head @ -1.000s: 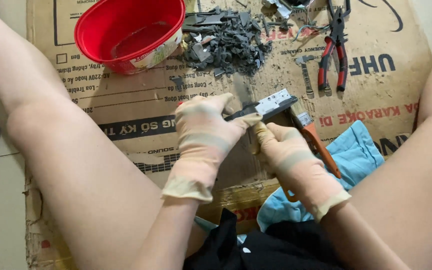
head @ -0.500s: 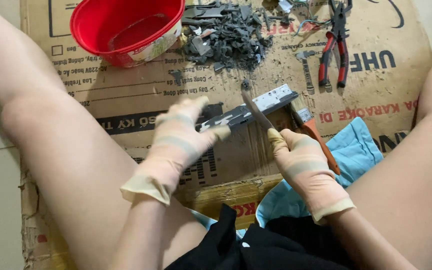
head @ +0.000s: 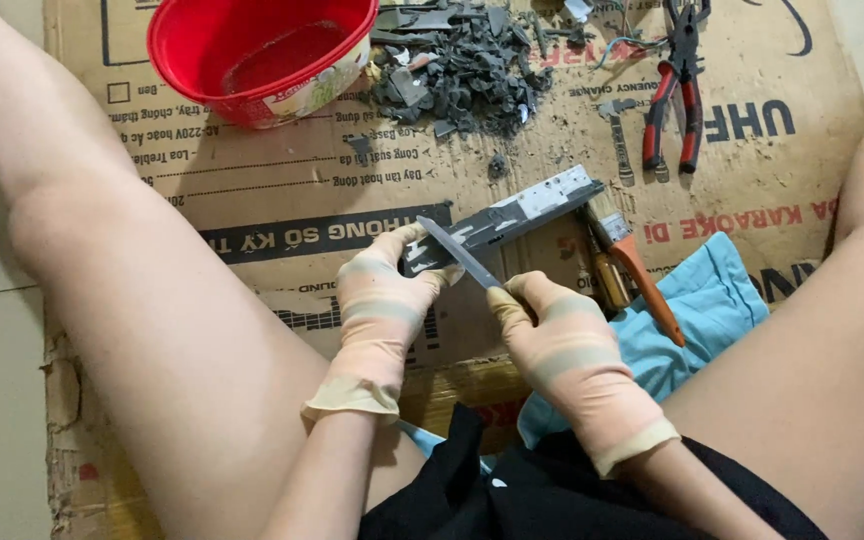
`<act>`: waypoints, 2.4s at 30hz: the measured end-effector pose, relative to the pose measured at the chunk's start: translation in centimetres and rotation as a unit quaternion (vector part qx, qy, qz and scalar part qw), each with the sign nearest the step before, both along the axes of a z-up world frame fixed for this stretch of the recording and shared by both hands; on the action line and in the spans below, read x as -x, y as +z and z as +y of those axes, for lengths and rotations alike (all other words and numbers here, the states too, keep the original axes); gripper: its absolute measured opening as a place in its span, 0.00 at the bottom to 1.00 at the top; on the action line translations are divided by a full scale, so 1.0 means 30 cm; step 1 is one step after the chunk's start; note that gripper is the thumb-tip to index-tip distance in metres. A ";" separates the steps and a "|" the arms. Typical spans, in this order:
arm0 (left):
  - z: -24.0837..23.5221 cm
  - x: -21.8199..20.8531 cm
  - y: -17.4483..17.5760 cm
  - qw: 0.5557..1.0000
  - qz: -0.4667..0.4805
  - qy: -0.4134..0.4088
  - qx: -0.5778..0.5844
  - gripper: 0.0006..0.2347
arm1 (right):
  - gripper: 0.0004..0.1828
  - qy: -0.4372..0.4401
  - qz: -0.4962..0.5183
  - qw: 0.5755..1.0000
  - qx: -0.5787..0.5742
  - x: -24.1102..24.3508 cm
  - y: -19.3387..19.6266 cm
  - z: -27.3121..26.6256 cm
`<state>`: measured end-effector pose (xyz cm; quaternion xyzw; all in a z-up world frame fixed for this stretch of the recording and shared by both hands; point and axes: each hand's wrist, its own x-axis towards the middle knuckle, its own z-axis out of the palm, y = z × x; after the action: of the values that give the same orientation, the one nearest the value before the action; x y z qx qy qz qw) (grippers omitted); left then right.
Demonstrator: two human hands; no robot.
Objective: The person sits on the floor and scrapes a black plastic object using a knife. They hold the object in one hand and use the knife to remove material, which falls onto a cardboard sheet below. A red bowl and other tools are visible nearby.
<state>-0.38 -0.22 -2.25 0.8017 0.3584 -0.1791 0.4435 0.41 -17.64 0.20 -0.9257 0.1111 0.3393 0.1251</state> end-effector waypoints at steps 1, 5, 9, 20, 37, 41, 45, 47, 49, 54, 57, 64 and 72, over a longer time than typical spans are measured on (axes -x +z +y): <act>0.000 0.002 0.009 1.000 -0.001 0.002 0.000 0.24 | 0.19 0.002 -0.001 1.000 0.000 0.000 0.021 0.016; -0.005 0.009 0.052 0.999 -0.033 0.014 -0.009 0.21 | 0.24 0.030 0.020 0.999 0.009 -0.010 0.064 0.036; 0.000 0.000 0.024 0.998 -0.041 0.010 -0.047 0.20 | 0.28 0.032 0.008 0.999 0.012 -0.026 0.037 0.037; 0.010 0.021 0.023 0.995 -0.102 0.011 -0.003 0.21 | 0.31 0.047 0.017 0.998 0.038 -0.070 0.110 0.087; -0.005 0.027 -0.014 0.987 -0.122 -0.054 -0.093 0.20 | 0.31 0.010 0.027 0.999 0.037 -0.032 0.134 0.024; -0.004 0.031 -0.053 0.974 -0.166 -0.062 -0.138 0.20 | 0.28 0.031 0.018 0.998 0.055 -0.054 0.119 0.022; -0.021 0.045 -0.082 0.950 -0.219 -0.122 -0.184 0.21 | 0.26 0.011 -0.059 0.997 0.038 -0.116 0.057 0.007; -0.020 0.059 -0.098 0.948 -0.234 -0.114 -0.183 0.21 | 0.25 -0.004 -0.108 0.994 0.025 -0.196 0.085 -0.034; -0.014 0.054 -0.092 0.946 -0.250 -0.104 -0.180 0.21 | 0.24 -0.016 -0.159 0.987 0.014 -0.252 0.079 -0.109; -0.007 0.040 -0.075 0.971 -0.120 -0.116 -0.173 0.21 | 0.25 -0.068 -0.084 0.993 -0.045 -0.166 0.095 -0.171; -0.006 0.035 -0.067 0.979 -0.098 -0.100 -0.146 0.20 | 0.23 -0.069 -0.054 0.992 -0.090 -0.087 0.061 -0.126; -0.004 0.028 -0.055 0.979 -0.097 -0.098 -0.151 0.20 | 0.25 0.011 0.009 1.000 -0.013 -0.063 0.123 0.009; -0.011 0.032 -0.072 0.965 -0.167 -0.100 -0.175 0.19 | 0.29 0.033 -0.004 0.999 0.032 -0.068 0.113 0.029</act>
<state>-1.33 -0.56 -4.41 0.9171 0.2233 -0.0210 0.3296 2.46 -16.77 3.59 -0.9338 0.0909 0.3356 0.0847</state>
